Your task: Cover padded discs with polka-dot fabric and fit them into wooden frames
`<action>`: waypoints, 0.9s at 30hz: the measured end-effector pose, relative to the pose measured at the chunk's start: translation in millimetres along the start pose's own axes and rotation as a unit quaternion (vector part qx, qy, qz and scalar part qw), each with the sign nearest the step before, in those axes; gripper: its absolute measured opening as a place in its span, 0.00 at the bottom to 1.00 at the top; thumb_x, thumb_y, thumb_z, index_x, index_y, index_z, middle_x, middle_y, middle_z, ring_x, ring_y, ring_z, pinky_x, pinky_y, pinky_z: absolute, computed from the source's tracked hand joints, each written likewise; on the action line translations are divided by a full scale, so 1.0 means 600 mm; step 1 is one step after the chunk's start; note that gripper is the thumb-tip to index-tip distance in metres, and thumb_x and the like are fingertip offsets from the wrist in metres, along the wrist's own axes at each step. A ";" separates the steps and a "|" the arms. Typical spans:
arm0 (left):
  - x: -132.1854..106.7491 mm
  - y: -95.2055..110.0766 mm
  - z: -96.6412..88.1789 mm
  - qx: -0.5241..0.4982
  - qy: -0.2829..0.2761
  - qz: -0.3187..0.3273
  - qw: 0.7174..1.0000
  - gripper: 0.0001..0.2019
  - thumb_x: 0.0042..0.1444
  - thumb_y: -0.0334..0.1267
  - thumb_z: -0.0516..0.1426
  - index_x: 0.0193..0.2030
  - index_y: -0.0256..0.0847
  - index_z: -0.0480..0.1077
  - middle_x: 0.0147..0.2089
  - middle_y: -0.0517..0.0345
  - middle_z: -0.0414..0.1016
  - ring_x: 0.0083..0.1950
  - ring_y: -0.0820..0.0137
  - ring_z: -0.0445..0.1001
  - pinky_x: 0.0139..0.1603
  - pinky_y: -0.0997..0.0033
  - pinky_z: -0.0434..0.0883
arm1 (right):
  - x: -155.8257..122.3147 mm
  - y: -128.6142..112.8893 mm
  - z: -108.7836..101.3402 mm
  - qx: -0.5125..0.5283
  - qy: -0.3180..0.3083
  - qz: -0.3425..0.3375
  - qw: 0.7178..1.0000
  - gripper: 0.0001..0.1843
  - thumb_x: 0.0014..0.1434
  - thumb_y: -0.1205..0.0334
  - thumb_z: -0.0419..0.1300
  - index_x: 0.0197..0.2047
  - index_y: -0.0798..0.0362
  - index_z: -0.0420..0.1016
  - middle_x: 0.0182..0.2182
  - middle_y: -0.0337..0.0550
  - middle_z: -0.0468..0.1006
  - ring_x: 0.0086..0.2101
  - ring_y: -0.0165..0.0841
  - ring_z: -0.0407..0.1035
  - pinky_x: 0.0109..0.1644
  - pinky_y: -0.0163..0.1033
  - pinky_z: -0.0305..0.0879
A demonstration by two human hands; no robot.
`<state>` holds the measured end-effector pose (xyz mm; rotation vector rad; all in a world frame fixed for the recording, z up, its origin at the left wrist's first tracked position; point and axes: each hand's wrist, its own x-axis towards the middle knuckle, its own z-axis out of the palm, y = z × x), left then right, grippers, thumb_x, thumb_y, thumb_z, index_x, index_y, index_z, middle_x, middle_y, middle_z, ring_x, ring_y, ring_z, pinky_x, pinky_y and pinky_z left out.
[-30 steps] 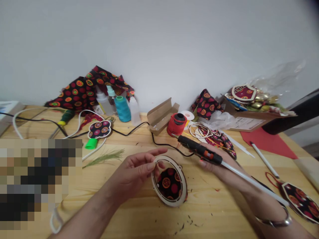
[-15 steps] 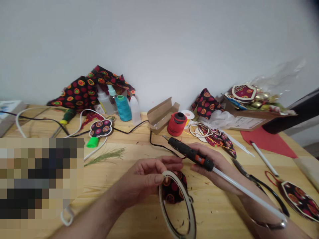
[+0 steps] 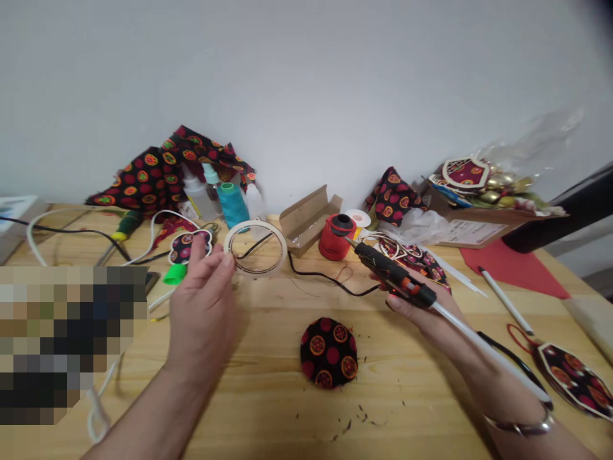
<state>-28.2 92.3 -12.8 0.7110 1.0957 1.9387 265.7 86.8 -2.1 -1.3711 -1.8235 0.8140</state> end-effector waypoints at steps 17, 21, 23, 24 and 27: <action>-0.028 0.001 -0.004 0.034 -0.145 -0.100 0.984 0.05 0.53 0.37 0.61 0.31 0.38 0.76 0.30 0.56 0.80 0.33 0.71 0.75 0.36 0.74 0.71 | 0.004 -0.023 0.000 0.020 -0.141 -0.094 0.985 0.08 0.56 0.57 0.63 0.35 0.53 0.75 0.33 0.43 0.76 0.34 0.36 0.71 0.37 0.39 0.68; -0.029 -0.007 -0.003 0.049 -0.156 -0.172 0.971 0.06 0.53 0.38 0.61 0.29 0.39 0.75 0.28 0.59 0.77 0.31 0.74 0.72 0.34 0.78 0.69 | -0.002 -0.028 0.001 0.039 -0.192 -0.108 0.975 0.11 0.59 0.55 0.60 0.37 0.55 0.74 0.33 0.46 0.74 0.35 0.37 0.70 0.39 0.41 0.67; -0.030 -0.009 -0.002 0.063 -0.162 -0.194 0.965 0.06 0.52 0.37 0.62 0.28 0.38 0.74 0.26 0.59 0.76 0.29 0.75 0.71 0.32 0.79 0.68 | -0.006 -0.025 0.003 0.029 -0.206 -0.107 0.972 0.13 0.59 0.53 0.60 0.36 0.55 0.74 0.32 0.47 0.73 0.33 0.37 0.68 0.36 0.42 0.66; -0.031 -0.009 -0.002 0.070 -0.167 -0.207 0.961 0.06 0.51 0.37 0.62 0.27 0.37 0.74 0.25 0.59 0.75 0.28 0.75 0.70 0.30 0.80 0.67 | -0.007 -0.023 0.005 0.020 -0.207 -0.107 0.972 0.13 0.59 0.52 0.59 0.34 0.55 0.73 0.31 0.47 0.73 0.31 0.36 0.67 0.34 0.41 0.64; -0.032 -0.008 -0.001 0.092 -0.178 -0.238 0.950 0.06 0.49 0.35 0.63 0.25 0.36 0.74 0.22 0.58 0.75 0.24 0.78 0.67 0.24 0.83 0.63 | -0.010 -0.018 0.008 -0.008 -0.204 -0.117 0.972 0.15 0.60 0.51 0.58 0.29 0.54 0.69 0.27 0.43 0.71 0.28 0.33 0.63 0.30 0.39 0.60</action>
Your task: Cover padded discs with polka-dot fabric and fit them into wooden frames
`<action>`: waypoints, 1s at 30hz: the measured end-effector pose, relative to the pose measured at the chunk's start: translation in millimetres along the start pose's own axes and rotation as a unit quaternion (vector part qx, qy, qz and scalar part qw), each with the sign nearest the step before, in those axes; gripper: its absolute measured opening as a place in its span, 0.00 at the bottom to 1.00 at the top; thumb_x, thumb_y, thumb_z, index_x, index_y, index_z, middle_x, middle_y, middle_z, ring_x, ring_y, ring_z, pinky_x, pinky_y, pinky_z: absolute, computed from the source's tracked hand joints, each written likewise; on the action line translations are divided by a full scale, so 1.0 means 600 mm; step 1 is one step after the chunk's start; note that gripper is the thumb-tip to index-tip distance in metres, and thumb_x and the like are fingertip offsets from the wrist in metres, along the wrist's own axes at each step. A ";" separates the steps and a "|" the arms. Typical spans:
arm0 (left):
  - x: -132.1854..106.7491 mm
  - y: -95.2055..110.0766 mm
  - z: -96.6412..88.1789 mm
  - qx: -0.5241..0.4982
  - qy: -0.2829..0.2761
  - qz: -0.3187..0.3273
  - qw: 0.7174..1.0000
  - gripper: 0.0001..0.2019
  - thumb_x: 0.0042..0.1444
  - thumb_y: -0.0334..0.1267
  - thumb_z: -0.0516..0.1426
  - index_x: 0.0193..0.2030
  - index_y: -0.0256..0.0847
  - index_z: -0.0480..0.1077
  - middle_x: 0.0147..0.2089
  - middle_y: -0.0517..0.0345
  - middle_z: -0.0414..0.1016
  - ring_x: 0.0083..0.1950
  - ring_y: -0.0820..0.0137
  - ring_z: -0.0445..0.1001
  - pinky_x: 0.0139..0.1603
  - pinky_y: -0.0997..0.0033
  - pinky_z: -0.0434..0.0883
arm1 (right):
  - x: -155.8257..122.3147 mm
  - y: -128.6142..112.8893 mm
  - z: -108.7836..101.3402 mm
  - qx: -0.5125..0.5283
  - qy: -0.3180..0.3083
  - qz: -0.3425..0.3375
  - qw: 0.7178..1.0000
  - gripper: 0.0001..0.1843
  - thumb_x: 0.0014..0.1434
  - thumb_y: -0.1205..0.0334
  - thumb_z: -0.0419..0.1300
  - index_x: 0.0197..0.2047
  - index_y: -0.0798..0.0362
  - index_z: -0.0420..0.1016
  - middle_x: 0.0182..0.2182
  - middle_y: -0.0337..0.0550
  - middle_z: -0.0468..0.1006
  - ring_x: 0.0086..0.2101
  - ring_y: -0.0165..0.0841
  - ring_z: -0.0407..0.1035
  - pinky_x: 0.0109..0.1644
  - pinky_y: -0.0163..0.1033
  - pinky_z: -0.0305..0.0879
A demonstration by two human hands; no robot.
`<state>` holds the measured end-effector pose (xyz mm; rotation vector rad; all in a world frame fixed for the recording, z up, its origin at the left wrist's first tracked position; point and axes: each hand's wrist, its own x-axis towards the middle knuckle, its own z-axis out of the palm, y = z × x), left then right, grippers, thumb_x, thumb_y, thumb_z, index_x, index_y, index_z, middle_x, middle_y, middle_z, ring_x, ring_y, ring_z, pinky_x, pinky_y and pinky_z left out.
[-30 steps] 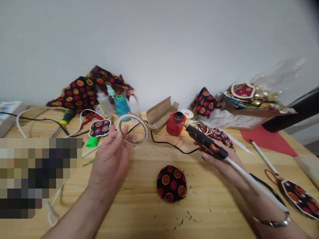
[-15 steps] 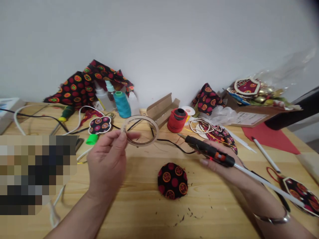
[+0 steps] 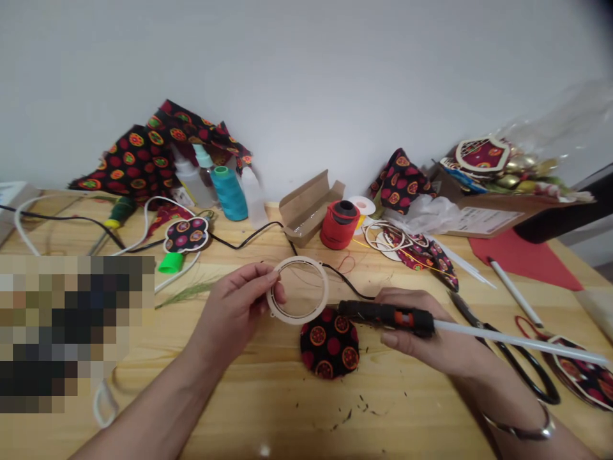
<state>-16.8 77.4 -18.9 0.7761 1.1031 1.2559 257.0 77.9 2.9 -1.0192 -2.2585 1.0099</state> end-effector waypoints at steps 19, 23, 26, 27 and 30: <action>0.005 -0.002 -0.001 0.012 0.017 -0.032 0.999 0.06 0.47 0.35 0.63 0.24 0.36 0.72 0.19 0.59 0.74 0.17 0.84 0.56 0.17 0.85 0.50 | -0.005 0.003 0.013 -0.036 0.000 0.039 0.999 0.17 0.60 0.51 0.59 0.27 0.54 0.70 0.22 0.39 0.67 0.25 0.31 0.62 0.28 0.36 0.57; 0.005 -0.004 -0.003 0.014 0.020 -0.029 0.999 0.06 0.47 0.35 0.63 0.24 0.36 0.72 0.20 0.59 0.74 0.17 0.83 0.56 0.17 0.85 0.50 | -0.003 0.004 0.014 -0.028 0.004 0.038 0.999 0.17 0.60 0.52 0.58 0.25 0.53 0.67 0.22 0.37 0.64 0.24 0.29 0.61 0.27 0.35 0.57; 0.006 -0.005 -0.002 0.014 0.022 -0.028 0.999 0.06 0.47 0.35 0.63 0.24 0.36 0.72 0.20 0.58 0.74 0.17 0.83 0.56 0.17 0.84 0.50 | -0.004 0.006 0.016 -0.025 0.010 0.034 0.999 0.17 0.60 0.52 0.59 0.24 0.53 0.66 0.22 0.37 0.64 0.24 0.29 0.61 0.27 0.35 0.58; 0.006 -0.004 -0.001 0.013 0.022 -0.028 0.999 0.06 0.47 0.35 0.63 0.24 0.36 0.72 0.20 0.58 0.74 0.17 0.83 0.56 0.17 0.84 0.50 | -0.004 0.007 0.017 -0.026 0.014 0.033 0.999 0.17 0.60 0.52 0.59 0.24 0.53 0.66 0.22 0.37 0.64 0.24 0.29 0.61 0.27 0.35 0.58; 0.006 -0.002 0.002 0.011 0.022 -0.026 0.999 0.06 0.46 0.35 0.63 0.23 0.36 0.72 0.19 0.59 0.74 0.17 0.83 0.56 0.17 0.84 0.50 | -0.005 0.007 0.018 -0.031 0.020 0.034 0.999 0.18 0.60 0.52 0.59 0.24 0.53 0.66 0.22 0.37 0.64 0.24 0.29 0.61 0.27 0.35 0.58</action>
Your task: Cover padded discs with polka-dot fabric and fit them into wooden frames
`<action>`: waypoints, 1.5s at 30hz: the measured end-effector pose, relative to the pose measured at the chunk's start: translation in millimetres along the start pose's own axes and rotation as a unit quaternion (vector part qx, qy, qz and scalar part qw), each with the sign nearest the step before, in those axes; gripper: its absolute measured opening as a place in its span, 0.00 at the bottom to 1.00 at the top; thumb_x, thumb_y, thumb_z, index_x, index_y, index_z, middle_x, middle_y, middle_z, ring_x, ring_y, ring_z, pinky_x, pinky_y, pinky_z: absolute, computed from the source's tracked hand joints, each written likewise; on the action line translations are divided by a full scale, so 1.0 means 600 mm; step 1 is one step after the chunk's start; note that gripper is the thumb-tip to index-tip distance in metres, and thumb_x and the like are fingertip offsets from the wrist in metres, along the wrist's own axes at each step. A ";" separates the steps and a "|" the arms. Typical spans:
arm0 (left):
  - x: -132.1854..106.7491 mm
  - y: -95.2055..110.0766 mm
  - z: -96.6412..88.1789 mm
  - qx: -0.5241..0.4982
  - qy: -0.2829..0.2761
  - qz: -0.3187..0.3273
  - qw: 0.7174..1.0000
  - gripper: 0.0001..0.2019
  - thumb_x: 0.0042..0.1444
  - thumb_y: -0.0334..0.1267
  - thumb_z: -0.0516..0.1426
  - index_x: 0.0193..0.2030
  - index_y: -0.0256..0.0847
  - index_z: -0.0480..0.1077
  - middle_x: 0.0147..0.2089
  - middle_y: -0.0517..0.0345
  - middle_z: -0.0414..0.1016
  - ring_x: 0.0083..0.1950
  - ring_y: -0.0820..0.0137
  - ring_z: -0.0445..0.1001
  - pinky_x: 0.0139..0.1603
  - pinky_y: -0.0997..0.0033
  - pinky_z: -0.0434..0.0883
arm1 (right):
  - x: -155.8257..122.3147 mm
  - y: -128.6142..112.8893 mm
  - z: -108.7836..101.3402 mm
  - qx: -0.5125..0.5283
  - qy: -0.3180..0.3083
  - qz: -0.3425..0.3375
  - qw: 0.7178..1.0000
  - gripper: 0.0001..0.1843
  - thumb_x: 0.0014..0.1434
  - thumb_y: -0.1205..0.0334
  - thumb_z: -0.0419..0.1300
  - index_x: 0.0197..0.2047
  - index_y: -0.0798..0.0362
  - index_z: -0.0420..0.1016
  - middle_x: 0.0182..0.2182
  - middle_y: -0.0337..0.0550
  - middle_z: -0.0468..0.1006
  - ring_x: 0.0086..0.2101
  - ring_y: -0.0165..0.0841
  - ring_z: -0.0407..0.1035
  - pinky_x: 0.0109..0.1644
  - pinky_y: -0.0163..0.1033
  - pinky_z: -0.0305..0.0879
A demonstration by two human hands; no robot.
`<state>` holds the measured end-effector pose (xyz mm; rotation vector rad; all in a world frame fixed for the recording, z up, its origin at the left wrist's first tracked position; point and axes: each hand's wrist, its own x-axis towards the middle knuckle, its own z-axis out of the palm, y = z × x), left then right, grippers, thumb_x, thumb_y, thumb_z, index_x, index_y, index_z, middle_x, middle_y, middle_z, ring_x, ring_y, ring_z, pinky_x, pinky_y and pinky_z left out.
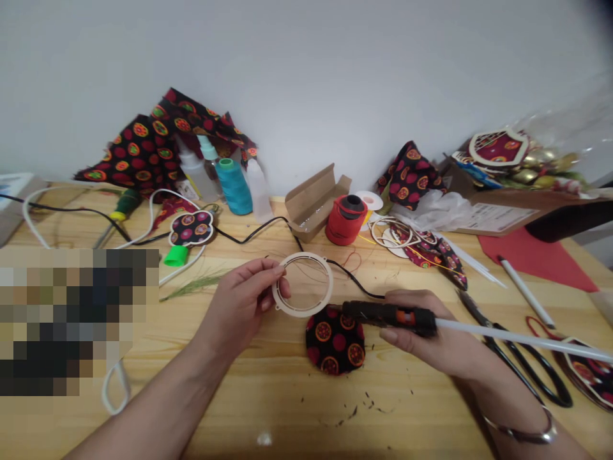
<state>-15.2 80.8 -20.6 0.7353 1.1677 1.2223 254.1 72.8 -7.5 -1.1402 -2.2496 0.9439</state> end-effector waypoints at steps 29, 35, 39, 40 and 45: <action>0.000 -0.001 -0.004 -0.002 -0.005 0.002 1.000 0.05 0.46 0.35 0.63 0.24 0.37 0.73 0.20 0.59 0.74 0.17 0.82 0.57 0.17 0.82 0.51 | -0.002 0.004 0.007 -0.033 -0.001 0.032 0.999 0.17 0.59 0.51 0.59 0.26 0.54 0.72 0.21 0.38 0.67 0.23 0.30 0.62 0.26 0.36 0.58; -0.001 0.001 -0.003 -0.006 -0.002 -0.003 1.000 0.06 0.47 0.34 0.63 0.24 0.36 0.73 0.20 0.59 0.74 0.17 0.83 0.56 0.18 0.84 0.51 | -0.003 0.004 0.004 -0.041 -0.003 0.032 0.999 0.17 0.60 0.51 0.59 0.26 0.54 0.71 0.21 0.38 0.67 0.23 0.30 0.62 0.26 0.36 0.58; -0.004 0.002 -0.003 -0.007 0.002 -0.003 1.000 0.06 0.46 0.34 0.63 0.23 0.36 0.72 0.20 0.59 0.74 0.17 0.83 0.56 0.18 0.84 0.51 | -0.001 0.004 0.002 -0.046 0.003 0.025 0.999 0.18 0.60 0.51 0.59 0.24 0.54 0.69 0.21 0.37 0.65 0.23 0.29 0.61 0.26 0.35 0.57; -0.004 0.002 -0.002 -0.008 0.003 -0.003 1.000 0.06 0.46 0.34 0.63 0.23 0.36 0.72 0.20 0.59 0.74 0.17 0.83 0.56 0.18 0.85 0.52 | -0.001 0.003 0.001 -0.045 0.001 0.022 0.999 0.17 0.60 0.52 0.59 0.24 0.54 0.69 0.21 0.36 0.65 0.23 0.29 0.61 0.26 0.35 0.57; -0.001 0.003 0.000 -0.009 0.010 0.001 1.000 0.06 0.46 0.35 0.63 0.24 0.35 0.72 0.20 0.59 0.74 0.17 0.83 0.57 0.18 0.85 0.52 | -0.004 0.001 -0.007 -0.003 0.011 0.017 1.000 0.16 0.60 0.54 0.59 0.23 0.52 0.65 0.21 0.36 0.63 0.23 0.29 0.60 0.25 0.35 0.56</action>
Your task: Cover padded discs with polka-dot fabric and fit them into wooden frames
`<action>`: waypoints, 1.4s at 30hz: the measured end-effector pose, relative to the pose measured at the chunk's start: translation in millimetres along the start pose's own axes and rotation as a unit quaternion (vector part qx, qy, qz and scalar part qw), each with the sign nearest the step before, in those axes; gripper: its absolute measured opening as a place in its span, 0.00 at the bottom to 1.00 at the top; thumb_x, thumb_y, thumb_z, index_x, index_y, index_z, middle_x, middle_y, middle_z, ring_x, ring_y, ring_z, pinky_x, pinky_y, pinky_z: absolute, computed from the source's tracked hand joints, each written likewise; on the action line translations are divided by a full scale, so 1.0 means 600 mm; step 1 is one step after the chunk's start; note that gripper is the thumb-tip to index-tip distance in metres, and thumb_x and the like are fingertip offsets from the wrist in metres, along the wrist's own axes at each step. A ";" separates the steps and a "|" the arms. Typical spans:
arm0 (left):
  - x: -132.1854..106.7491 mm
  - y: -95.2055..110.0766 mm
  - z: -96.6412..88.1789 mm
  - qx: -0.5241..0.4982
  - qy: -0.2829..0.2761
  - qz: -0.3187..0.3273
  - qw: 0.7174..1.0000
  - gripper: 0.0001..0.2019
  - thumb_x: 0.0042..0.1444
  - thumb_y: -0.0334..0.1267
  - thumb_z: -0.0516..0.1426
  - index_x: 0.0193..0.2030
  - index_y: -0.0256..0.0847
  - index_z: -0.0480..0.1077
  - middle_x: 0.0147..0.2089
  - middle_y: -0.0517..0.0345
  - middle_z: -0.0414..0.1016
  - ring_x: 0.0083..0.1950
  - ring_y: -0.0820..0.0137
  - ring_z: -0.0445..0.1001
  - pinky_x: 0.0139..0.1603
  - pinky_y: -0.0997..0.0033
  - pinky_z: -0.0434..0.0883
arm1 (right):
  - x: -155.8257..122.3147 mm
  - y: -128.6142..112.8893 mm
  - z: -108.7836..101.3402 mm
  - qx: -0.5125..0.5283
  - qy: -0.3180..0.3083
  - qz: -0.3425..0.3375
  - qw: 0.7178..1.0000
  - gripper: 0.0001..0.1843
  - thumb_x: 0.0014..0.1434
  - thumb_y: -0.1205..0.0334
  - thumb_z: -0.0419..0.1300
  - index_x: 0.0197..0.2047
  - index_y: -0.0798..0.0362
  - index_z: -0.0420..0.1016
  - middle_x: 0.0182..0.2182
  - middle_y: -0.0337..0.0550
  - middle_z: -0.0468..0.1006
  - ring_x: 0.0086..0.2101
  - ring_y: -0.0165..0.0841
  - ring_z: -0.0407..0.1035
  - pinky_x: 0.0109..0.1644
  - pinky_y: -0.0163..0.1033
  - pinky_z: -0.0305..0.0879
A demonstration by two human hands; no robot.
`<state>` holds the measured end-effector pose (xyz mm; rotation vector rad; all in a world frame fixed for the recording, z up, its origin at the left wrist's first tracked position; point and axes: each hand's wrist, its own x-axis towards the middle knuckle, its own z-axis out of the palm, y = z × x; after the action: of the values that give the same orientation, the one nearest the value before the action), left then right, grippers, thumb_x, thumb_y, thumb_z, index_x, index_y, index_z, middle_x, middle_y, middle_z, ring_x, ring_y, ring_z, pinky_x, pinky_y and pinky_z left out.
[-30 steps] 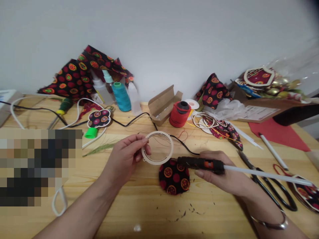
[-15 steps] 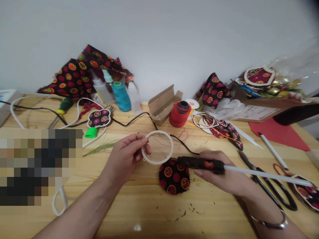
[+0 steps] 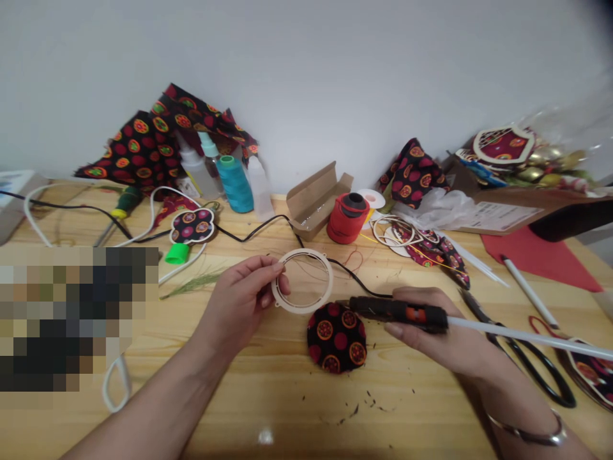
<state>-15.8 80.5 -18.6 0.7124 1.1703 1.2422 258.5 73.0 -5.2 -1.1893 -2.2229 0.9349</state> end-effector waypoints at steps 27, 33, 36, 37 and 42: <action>0.001 0.000 0.001 -0.016 0.047 0.034 0.998 0.05 0.45 0.33 0.62 0.23 0.35 0.72 0.19 0.61 0.73 0.16 0.84 0.56 0.16 0.84 0.50 | -0.002 -0.026 0.036 -0.015 0.029 -0.203 0.979 0.16 0.64 0.50 0.54 0.28 0.49 0.66 0.19 0.37 0.65 0.21 0.30 0.60 0.24 0.37 0.56; -0.001 0.003 0.001 -0.013 0.044 0.032 0.998 0.05 0.45 0.33 0.62 0.22 0.35 0.73 0.20 0.60 0.74 0.16 0.84 0.57 0.16 0.84 0.50 | 0.003 -0.024 0.036 0.032 -0.048 -0.174 0.983 0.12 0.59 0.56 0.58 0.26 0.51 0.65 0.20 0.35 0.63 0.21 0.29 0.56 0.24 0.35 0.51; -0.002 0.003 0.001 -0.012 0.044 0.034 0.998 0.05 0.46 0.33 0.62 0.22 0.35 0.73 0.20 0.60 0.74 0.17 0.84 0.57 0.17 0.84 0.50 | 0.005 -0.026 0.036 0.043 -0.077 -0.151 0.985 0.10 0.57 0.59 0.60 0.27 0.52 0.66 0.21 0.36 0.64 0.23 0.29 0.57 0.26 0.35 0.52; -0.002 0.002 0.002 -0.013 0.044 0.035 0.998 0.05 0.46 0.33 0.62 0.22 0.35 0.73 0.20 0.60 0.74 0.17 0.84 0.57 0.17 0.84 0.51 | 0.005 -0.027 0.036 0.045 -0.080 -0.150 0.984 0.09 0.57 0.59 0.60 0.27 0.52 0.66 0.22 0.36 0.65 0.24 0.29 0.57 0.26 0.35 0.52; -0.002 0.002 0.002 -0.010 0.041 0.033 0.999 0.05 0.46 0.33 0.62 0.22 0.35 0.73 0.20 0.60 0.73 0.17 0.83 0.57 0.17 0.85 0.51 | 0.002 -0.023 0.038 0.046 -0.100 -0.143 0.984 0.09 0.56 0.59 0.60 0.28 0.53 0.67 0.22 0.37 0.65 0.24 0.29 0.58 0.27 0.35 0.51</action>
<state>-15.0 79.9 -17.1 0.6951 1.2080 1.3471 235.3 60.7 -10.1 -0.7370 -2.3957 1.0609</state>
